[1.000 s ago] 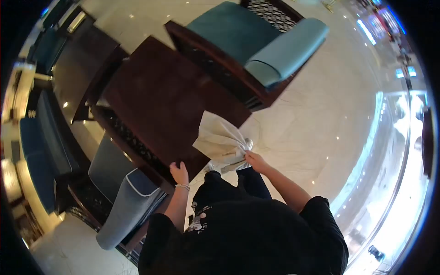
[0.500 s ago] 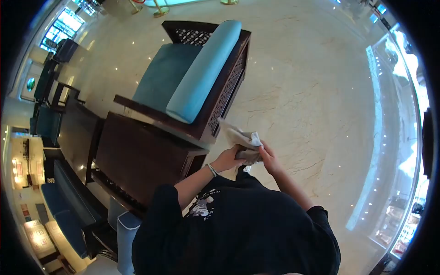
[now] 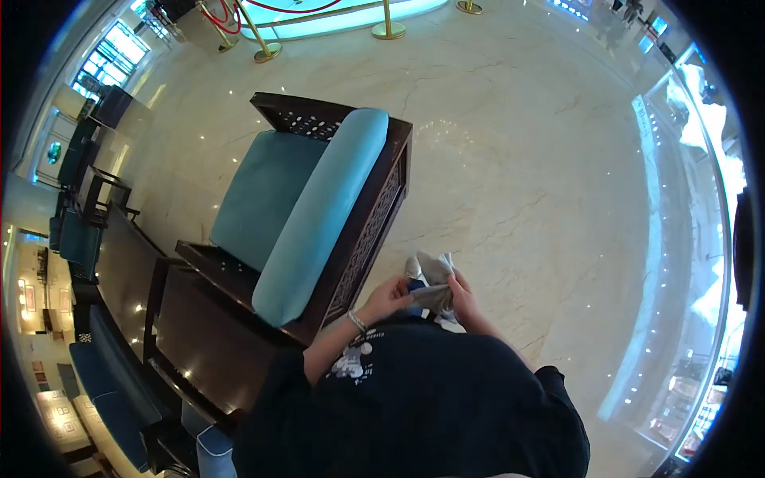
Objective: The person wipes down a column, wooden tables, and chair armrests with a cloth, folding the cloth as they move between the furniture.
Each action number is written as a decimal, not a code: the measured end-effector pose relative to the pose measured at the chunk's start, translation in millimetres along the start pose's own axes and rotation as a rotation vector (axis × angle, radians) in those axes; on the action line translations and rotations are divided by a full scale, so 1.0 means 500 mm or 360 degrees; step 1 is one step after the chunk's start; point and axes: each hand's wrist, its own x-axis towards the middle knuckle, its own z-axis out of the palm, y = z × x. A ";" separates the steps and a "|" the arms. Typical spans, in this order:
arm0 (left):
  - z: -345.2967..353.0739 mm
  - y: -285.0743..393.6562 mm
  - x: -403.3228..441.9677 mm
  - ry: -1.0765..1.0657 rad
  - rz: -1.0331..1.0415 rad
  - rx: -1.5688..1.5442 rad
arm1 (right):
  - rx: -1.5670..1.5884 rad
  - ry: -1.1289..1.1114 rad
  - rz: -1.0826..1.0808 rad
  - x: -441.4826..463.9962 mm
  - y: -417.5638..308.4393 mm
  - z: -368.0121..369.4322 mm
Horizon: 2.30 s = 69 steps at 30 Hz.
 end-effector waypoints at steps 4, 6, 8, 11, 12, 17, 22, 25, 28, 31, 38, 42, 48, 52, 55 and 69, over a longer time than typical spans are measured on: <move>-0.085 0.112 0.249 0.0214 0.0544 0.0153 | -0.0233 0.0040 -0.0028 0.126 -0.189 0.066; -0.130 0.170 0.356 0.0143 0.0612 0.0037 | -0.0240 -0.0071 -0.0082 0.194 -0.268 0.077; -0.176 0.246 0.444 0.0119 0.0281 -0.0066 | -0.0334 -0.0056 -0.0223 0.276 -0.320 0.070; -0.230 0.315 0.562 0.0268 0.0092 -0.0092 | -0.0405 -0.0017 -0.0167 0.374 -0.419 0.074; -0.242 0.332 0.593 0.0336 0.0065 -0.0121 | -0.0304 -0.0054 -0.0200 0.421 -0.433 0.057; -0.307 0.355 0.771 0.0496 0.0436 0.0362 | -0.0136 -0.0230 -0.0077 0.667 -0.518 0.025; -0.395 0.303 0.964 0.0924 0.0314 0.0452 | -0.0677 -0.0582 0.0239 0.987 -0.625 0.068; -0.466 0.318 1.056 0.1468 0.0330 0.0430 | -0.0814 -0.0945 0.0516 1.160 -0.691 0.133; -0.502 0.347 1.107 0.1698 0.0307 0.0048 | -0.1130 -0.1267 0.0492 1.288 -0.746 0.191; -0.573 0.391 1.119 0.1877 0.0088 0.0032 | -0.1346 -0.1531 0.0476 1.401 -0.755 0.290; -0.721 0.331 1.124 0.2017 0.0091 -0.1477 | -0.1468 -0.2151 0.0303 1.550 -0.668 0.557; -0.908 0.290 1.155 0.2212 0.0307 -0.2277 | -0.1331 -0.2030 0.0403 1.629 -0.655 0.716; -1.315 0.387 1.099 0.1780 0.0092 -0.1942 | -0.1376 -0.1973 0.0520 1.822 -0.691 1.008; -1.517 0.306 1.116 0.2271 0.0238 -0.1402 | -0.1448 -0.1829 0.0712 1.909 -0.652 1.189; -1.642 0.281 1.109 0.2494 0.0049 -0.0874 | -0.1768 -0.2184 0.0919 2.062 -0.557 1.317; -1.870 0.244 0.833 0.3861 -0.0916 -0.0219 | -0.2604 -0.3926 0.1106 1.880 -0.198 1.883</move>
